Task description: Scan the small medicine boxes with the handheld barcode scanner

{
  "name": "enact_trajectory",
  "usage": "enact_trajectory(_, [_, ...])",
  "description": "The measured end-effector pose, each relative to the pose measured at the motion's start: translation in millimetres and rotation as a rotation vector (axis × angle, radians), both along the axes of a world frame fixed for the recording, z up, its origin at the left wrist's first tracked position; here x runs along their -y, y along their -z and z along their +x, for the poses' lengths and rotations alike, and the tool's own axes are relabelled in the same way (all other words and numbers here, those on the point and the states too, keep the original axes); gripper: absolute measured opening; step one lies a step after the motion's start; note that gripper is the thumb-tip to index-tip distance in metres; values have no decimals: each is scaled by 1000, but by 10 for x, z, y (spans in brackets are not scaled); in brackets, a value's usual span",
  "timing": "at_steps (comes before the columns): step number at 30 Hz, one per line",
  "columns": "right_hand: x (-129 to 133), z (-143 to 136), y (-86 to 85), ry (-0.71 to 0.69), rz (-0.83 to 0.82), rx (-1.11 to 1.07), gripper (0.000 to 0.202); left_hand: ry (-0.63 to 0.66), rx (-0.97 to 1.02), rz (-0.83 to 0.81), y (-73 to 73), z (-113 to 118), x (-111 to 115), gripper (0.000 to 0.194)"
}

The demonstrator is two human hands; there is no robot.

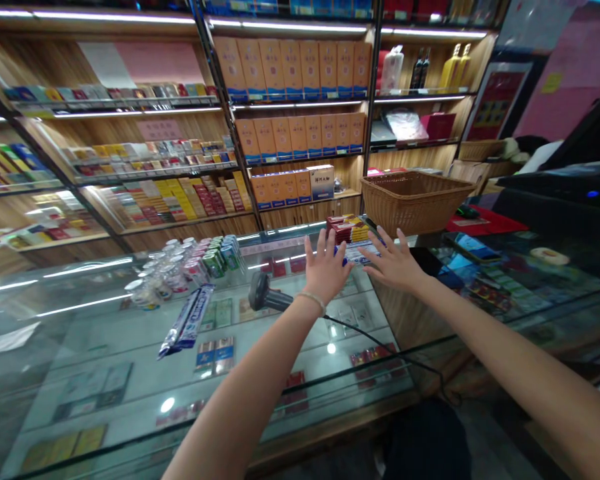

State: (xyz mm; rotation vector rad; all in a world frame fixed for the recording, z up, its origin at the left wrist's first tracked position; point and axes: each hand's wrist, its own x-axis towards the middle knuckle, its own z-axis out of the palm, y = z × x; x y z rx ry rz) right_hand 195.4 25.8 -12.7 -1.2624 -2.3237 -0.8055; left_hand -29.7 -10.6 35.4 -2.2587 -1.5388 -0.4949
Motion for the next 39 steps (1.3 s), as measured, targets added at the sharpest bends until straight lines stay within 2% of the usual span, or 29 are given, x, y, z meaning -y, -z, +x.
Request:
enact_trajectory(4, [34,-284,-64,-24,33,-27,54,-54,13,29,-145,-348,112,57])
enact_trajectory(13, [67,-750,-89,-51,91,-84,54,-137,6,34,-216,-1040,345,56])
enact_trajectory(17, [158,-1016,-241,-49,84,-120,54,-171,-3,78,-306,-1369,439,55])
enact_trajectory(21, [283,-1437,-403,-84,68,-153,55,-223,4,123,-356,-1731,559,54])
enact_trajectory(25, [375,-1868,-442,-117,39,-177,56,-269,15,158,-334,-2064,671,53])
enact_trajectory(29, [392,-2152,-406,-144,23,-196,56,-322,42,167,-269,-2337,742,51])
enact_trajectory(33, [375,-2258,-324,-146,26,-221,56,-386,39,177,-174,-2539,783,50])
enact_trajectory(39, [382,-2231,-201,-131,33,-216,55,-471,65,145,-50,-2699,786,52])
